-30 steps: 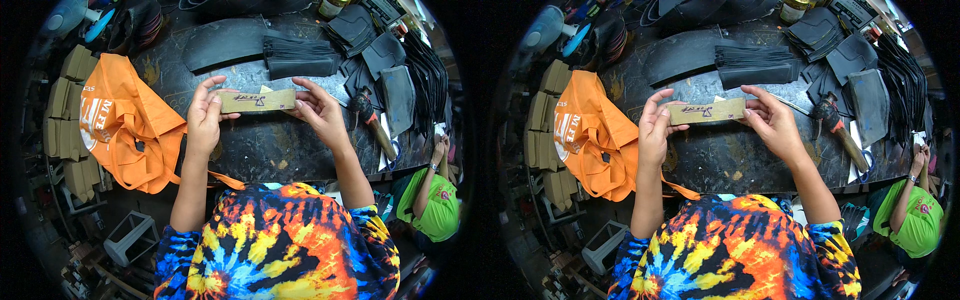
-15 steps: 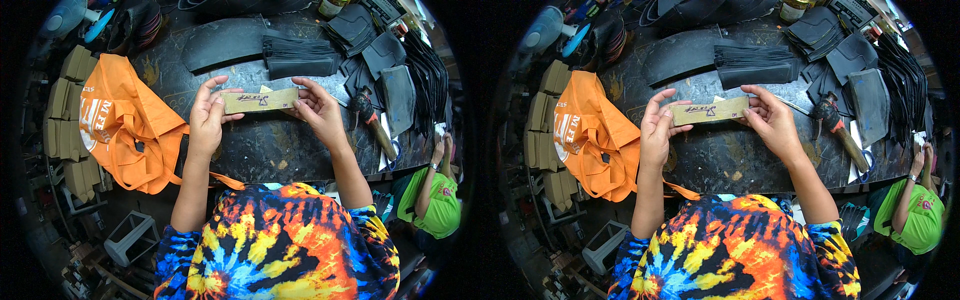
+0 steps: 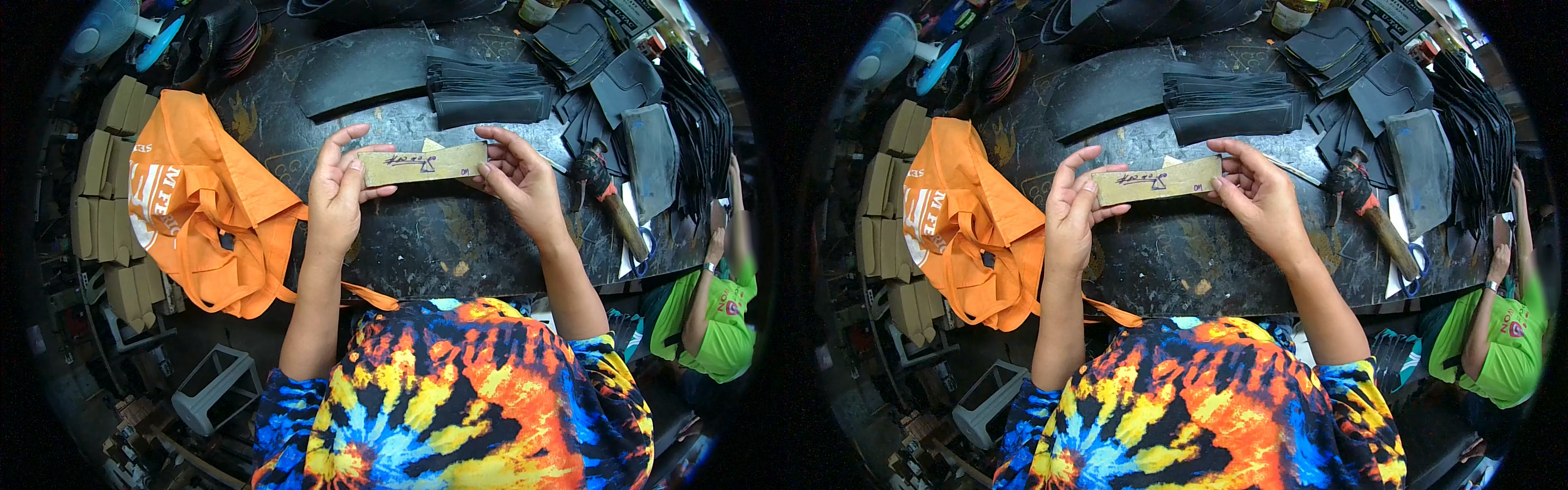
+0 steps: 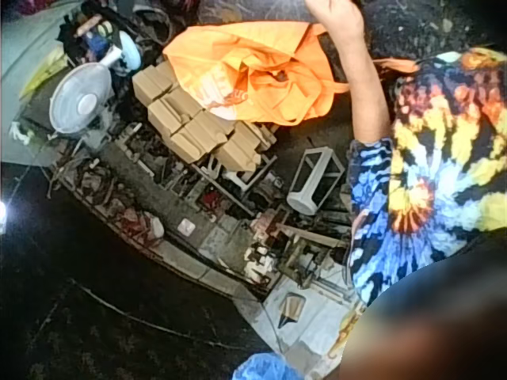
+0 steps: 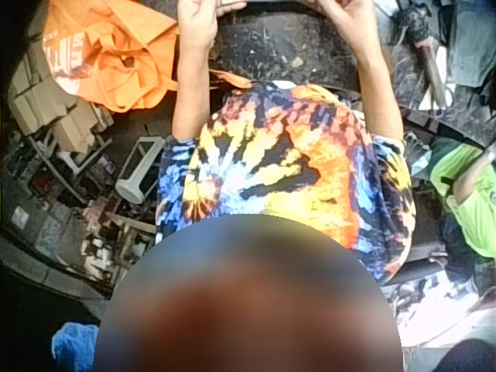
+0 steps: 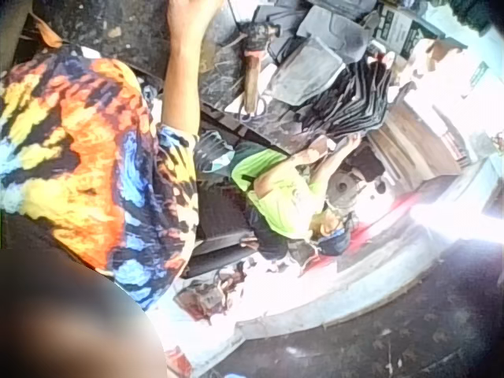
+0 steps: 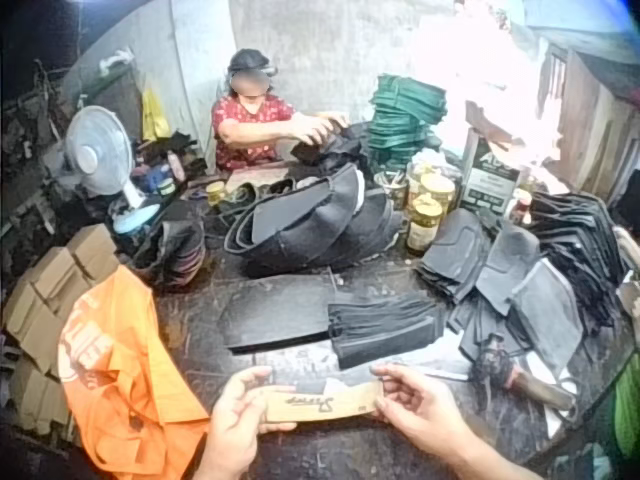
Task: The person places small rectangular paper labels onto black rubber pieces on a workbench, then writes on the labels with a marker. They retrieve more labels from a plastic bag inside a cardboard box and continue labeling additional rubber pieces one at a time.
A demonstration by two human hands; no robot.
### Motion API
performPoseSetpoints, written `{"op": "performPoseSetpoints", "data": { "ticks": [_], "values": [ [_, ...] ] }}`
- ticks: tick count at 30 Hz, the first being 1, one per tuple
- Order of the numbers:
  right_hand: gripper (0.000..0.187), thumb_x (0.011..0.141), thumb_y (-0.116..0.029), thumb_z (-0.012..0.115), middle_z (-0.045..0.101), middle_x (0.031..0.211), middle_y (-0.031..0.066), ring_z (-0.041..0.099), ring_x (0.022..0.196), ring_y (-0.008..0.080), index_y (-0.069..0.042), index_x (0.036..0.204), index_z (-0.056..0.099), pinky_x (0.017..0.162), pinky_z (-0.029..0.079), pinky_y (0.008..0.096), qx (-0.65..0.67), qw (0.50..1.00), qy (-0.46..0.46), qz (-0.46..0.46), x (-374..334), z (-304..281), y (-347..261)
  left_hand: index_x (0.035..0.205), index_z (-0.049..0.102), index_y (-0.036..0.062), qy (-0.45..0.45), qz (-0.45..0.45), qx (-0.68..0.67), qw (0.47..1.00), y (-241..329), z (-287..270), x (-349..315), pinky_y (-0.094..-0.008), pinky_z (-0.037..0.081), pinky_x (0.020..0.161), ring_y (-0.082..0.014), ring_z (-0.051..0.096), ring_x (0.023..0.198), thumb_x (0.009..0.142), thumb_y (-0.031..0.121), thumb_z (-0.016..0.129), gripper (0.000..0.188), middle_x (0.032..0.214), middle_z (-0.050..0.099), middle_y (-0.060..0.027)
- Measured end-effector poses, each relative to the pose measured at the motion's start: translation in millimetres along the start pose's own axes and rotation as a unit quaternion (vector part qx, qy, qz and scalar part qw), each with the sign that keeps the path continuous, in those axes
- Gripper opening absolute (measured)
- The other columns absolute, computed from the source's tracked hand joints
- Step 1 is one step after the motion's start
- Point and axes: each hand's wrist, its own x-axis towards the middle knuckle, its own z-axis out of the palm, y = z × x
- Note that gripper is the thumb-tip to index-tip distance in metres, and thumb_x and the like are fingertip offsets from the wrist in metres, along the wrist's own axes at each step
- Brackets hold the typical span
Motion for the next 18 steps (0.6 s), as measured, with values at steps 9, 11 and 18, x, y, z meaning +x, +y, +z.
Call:
{"op": "performPoseSetpoints", "data": {
  "ticks": [9, 11, 18],
  "values": [
    [0.044, 0.102, 0.003, 0.061, 0.063, 0.116, 0.0045, 0.068, 0.101, 0.0088, -0.002, 0.145, 0.057, 0.087, 0.060, 0.0238, 0.009, 1.000, 0.000, 0.002, 0.3, 1.5, -1.1, 0.149, 0.043, 0.0057, 0.003, -0.004, -0.008, 1.000, -2.7, -1.6, 1.3, -0.0340, 0.064, 0.087, -0.0257, 0.072, 0.112, 0.109, 0.004, 0.034, 0.040, 0.129, 0.068, -0.0222],
    [0.042, 0.102, 0.005, 0.058, 0.060, 0.115, 0.0045, 0.066, 0.101, 0.0092, -0.001, 0.143, 0.057, 0.093, 0.062, 0.0276, 0.009, 1.000, -0.002, 0.018, 0.1, 1.2, -2.5, 0.149, 0.042, 0.0056, 0.004, -0.006, -0.009, 1.000, -2.3, -1.5, 1.5, -0.0341, 0.064, 0.087, -0.0256, 0.072, 0.111, 0.109, 0.005, 0.034, 0.040, 0.129, 0.068, -0.0222],
    [0.044, 0.101, 0.003, 0.061, 0.065, 0.116, 0.0045, 0.067, 0.095, 0.0072, 0.000, 0.145, 0.057, 0.079, 0.055, 0.0208, 0.022, 1.000, 0.001, -0.001, 1.4, 0.3, -0.3, 0.149, 0.040, 0.0045, 0.010, -0.002, -0.012, 1.000, -5.4, -1.5, 2.2, -0.0308, 0.063, 0.085, -0.0225, 0.072, 0.110, 0.107, 0.002, 0.048, 0.044, 0.130, 0.067, -0.0222]
  ]
}}
